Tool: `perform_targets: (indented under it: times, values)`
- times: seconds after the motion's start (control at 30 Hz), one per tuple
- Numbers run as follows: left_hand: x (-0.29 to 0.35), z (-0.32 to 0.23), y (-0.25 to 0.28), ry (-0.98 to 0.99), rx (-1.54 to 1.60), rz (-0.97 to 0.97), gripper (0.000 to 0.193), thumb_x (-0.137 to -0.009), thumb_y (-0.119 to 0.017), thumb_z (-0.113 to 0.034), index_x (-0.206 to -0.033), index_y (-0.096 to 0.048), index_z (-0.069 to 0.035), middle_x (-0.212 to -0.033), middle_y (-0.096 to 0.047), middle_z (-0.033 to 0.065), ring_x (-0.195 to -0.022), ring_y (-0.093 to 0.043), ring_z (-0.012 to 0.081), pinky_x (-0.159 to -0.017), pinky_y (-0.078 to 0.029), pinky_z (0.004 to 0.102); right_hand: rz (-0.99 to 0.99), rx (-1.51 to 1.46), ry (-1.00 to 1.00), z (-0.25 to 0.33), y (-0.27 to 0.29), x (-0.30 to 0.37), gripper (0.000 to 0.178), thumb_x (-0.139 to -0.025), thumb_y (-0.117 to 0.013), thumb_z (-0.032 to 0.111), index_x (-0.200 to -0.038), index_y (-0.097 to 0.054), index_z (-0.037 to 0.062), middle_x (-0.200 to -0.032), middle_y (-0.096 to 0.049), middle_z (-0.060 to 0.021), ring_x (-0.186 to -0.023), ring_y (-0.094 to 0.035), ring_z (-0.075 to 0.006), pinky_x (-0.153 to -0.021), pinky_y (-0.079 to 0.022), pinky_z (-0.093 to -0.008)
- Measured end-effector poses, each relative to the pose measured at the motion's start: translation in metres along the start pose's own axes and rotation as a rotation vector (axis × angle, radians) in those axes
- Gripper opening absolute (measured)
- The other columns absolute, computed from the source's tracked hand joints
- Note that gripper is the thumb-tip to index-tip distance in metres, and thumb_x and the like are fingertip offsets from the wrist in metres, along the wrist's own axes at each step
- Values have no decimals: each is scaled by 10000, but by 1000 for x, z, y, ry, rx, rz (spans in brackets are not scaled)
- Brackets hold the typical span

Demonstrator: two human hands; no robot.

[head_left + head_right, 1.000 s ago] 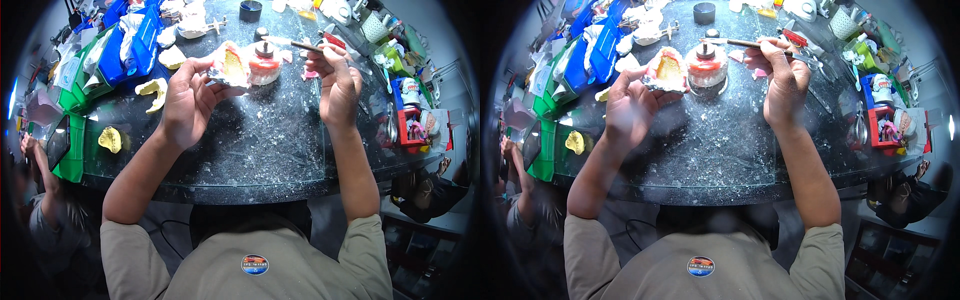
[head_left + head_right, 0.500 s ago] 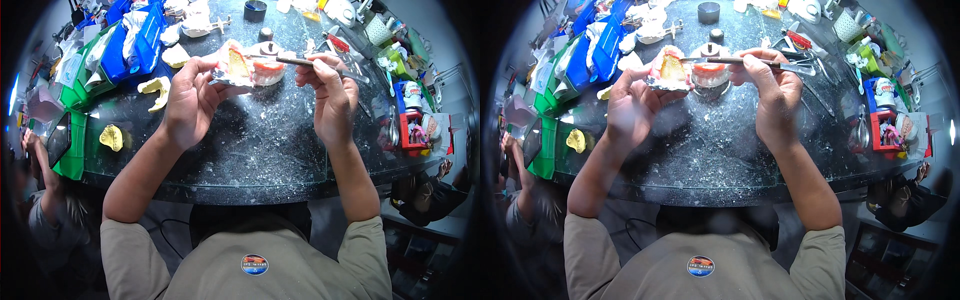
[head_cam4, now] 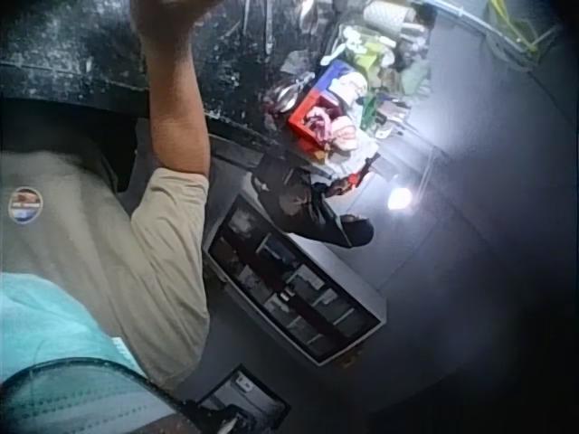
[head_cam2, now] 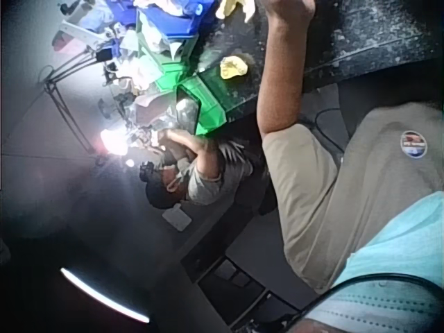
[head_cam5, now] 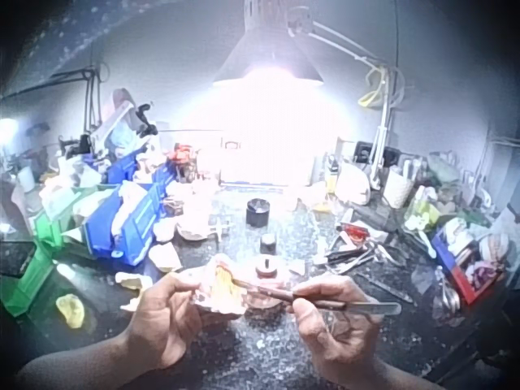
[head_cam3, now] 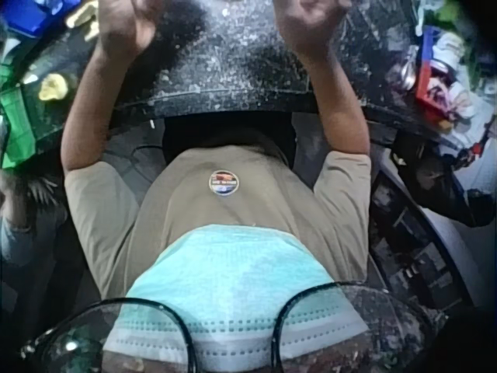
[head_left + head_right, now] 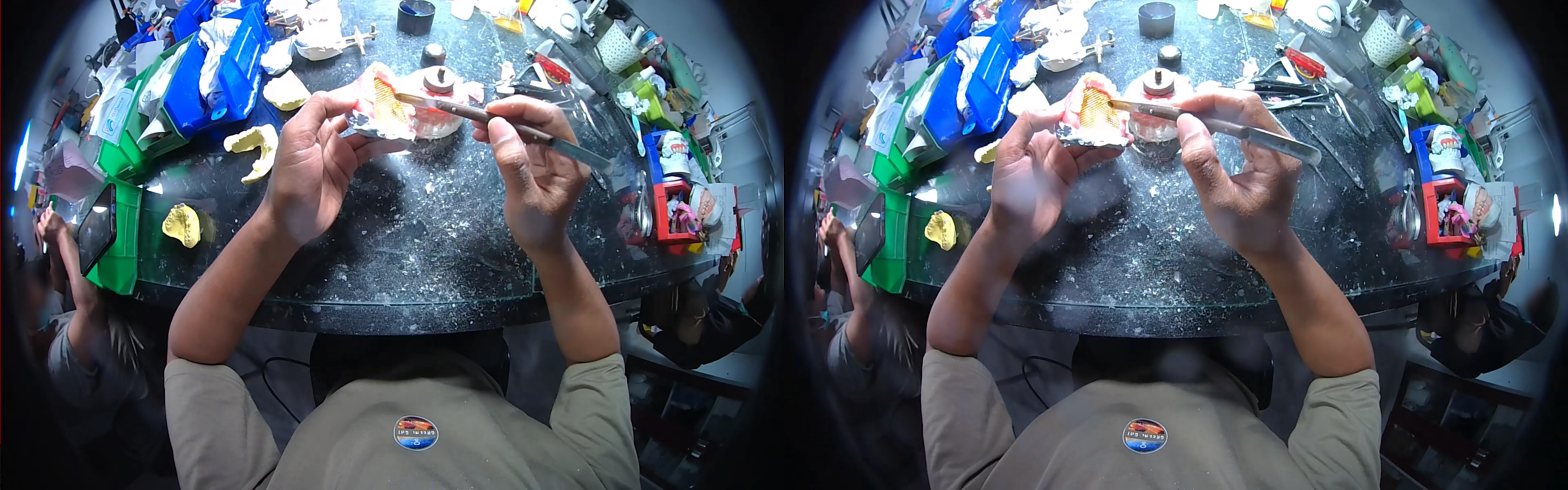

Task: The recorder is staining and glazing a dental prosthesis model using a fine brush.

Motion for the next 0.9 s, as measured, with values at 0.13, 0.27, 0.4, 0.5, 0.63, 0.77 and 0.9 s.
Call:
perform_targets:
  times: [0.13,0.27,0.4,0.5,0.63,0.77,0.9]
  values:
    - [1,0,0,-41,-24,35,344,-957,-335,-210,-1173,-425,43,-1186,-541,230,-1080,-562,332,-970,-437,487,19,126,107,2,-1,1,156,-830,-582,-8,-982,-572,-43,-890,-628,-119,-795,-640,-155,-731,-507,-258]
    - [-6,4,-1,132,39,-59,448,-928,-319,-254,-1193,-433,89,-1158,-566,222,-1076,-568,297,-989,-415,448,28,132,186,7,-3,-1,167,-795,-619,1,-959,-593,-12,-876,-648,-121,-785,-660,-174,-726,-507,-277]
    - [-6,4,-2,145,9,-88,515,-902,-308,-281,-1198,-437,121,-1136,-584,216,-1072,-571,277,-997,-400,425,44,138,187,8,-4,0,163,-791,-625,-1,-949,-588,-12,-880,-649,-138,-789,-660,-166,-709,-515,-272]
    - [-6,4,0,145,24,-99,499,-906,-310,-270,-1197,-437,115,-1141,-579,217,-1075,-569,281,-997,-402,433,65,197,234,12,-6,-1,161,-791,-631,2,-945,-586,-12,-873,-648,-142,-784,-663,-163,-693,-520,-265]
    - [-5,2,-2,75,-10,-85,464,-914,-303,-231,-1192,-427,119,-1162,-562,223,-1082,-564,303,-997,-406,451,76,224,258,15,-6,-1,170,-782,-640,-3,-942,-586,-13,-853,-647,-137,-768,-665,-163,-682,-523,-259]
    - [-1,-4,-5,-3,-64,-109,444,-918,-294,-206,-1189,-419,123,-1174,-550,226,-1079,-563,329,-997,-408,460,74,255,301,16,-5,-1,179,-772,-652,-5,-938,-585,-13,-835,-645,-133,-743,-661,-157,-665,-523,-261]
    - [-3,-2,-2,76,66,-94,384,-926,-344,-194,-1167,-435,90,-1146,-542,192,-1043,-572,278,-972,-438,418,57,252,275,13,-4,0,163,-787,-645,13,-942,-595,-2,-841,-649,-121,-723,-653,-151,-656,-519,-259]
Point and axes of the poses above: each hand's wrist, its own x-axis away from the middle knuckle, its own y-axis out of the back of the hand, z = x × y, the point moved 4 cm from there along -x, towards the middle knuckle
